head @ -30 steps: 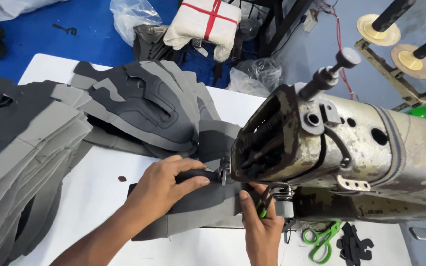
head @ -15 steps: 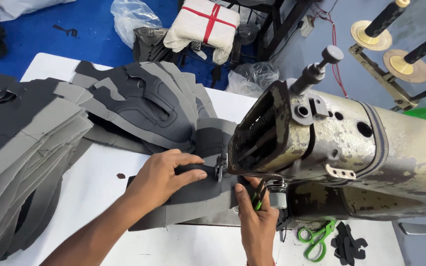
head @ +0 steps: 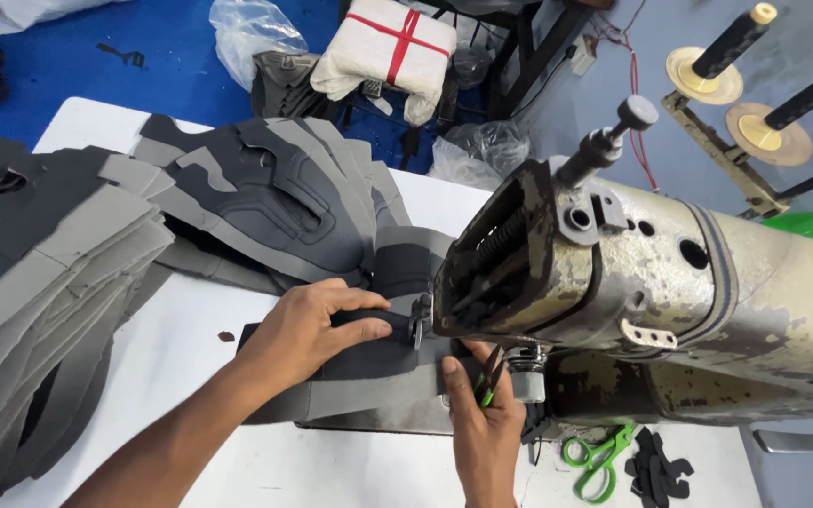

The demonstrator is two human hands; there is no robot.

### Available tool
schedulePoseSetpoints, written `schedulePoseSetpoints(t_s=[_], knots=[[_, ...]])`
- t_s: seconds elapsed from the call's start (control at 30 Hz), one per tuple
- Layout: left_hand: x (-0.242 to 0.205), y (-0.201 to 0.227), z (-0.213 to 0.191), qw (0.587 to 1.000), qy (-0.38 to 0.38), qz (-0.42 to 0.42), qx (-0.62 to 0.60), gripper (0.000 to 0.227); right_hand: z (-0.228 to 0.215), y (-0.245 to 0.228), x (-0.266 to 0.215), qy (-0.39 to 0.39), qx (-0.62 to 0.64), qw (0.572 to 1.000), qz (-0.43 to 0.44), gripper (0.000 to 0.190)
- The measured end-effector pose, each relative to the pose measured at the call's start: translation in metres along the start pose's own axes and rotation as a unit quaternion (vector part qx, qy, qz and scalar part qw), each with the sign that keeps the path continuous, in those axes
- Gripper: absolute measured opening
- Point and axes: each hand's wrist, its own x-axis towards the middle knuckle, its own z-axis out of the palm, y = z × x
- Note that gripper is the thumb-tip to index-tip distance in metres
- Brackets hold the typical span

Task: The person sews gray and black shoe upper pieces using an industrial sewing machine. They guide each piece under the needle, stitch along the edges, and trim excess thread with green scissors. Finished pieces are stacked on the table.

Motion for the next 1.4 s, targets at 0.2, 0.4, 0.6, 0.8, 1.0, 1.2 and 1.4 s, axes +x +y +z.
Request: schedulePoseSetpoints(t_s=[0.2,0.4,0.6,0.8,1.0,1.2,1.4], knots=[[0.011,-0.009,-0.003,0.998,-0.017,0.060,0.017,0.037,0.002,0.006,-0.001,0.008,-0.003,1.000,-0.018,0.036],[0.009,-0.007,-0.001,0.999,-0.024,0.038,0.000,0.036,-0.008,0.013,0.002,-0.005,0.020,1.000,-0.019,0.043],[-0.038,-0.007,0.039,0.969,-0.115,-0.068,-0.209,0.057,-0.048,0.053,-0.005,-0.056,0.025,0.996,-0.070,0.063],[-0.065,0.000,0.063,0.950,-0.094,-0.143,-0.260,0.072,-0.068,0.058,-0.013,-0.131,-0.040,0.986,-0.094,0.061],[-0.070,-0.015,0.070,0.949,-0.107,-0.132,-0.266,0.075,-0.066,0.054,-0.016,-0.087,-0.090,0.987,-0.097,0.060],[-0.060,-0.024,0.075,0.944,-0.077,-0.075,-0.313,0.073,-0.069,0.064,-0.014,-0.044,-0.134,0.986,-0.085,0.058],[-0.044,-0.020,0.068,0.951,-0.063,-0.077,-0.294,0.069,-0.052,0.034,-0.006,-0.049,-0.092,0.988,-0.110,0.051]])
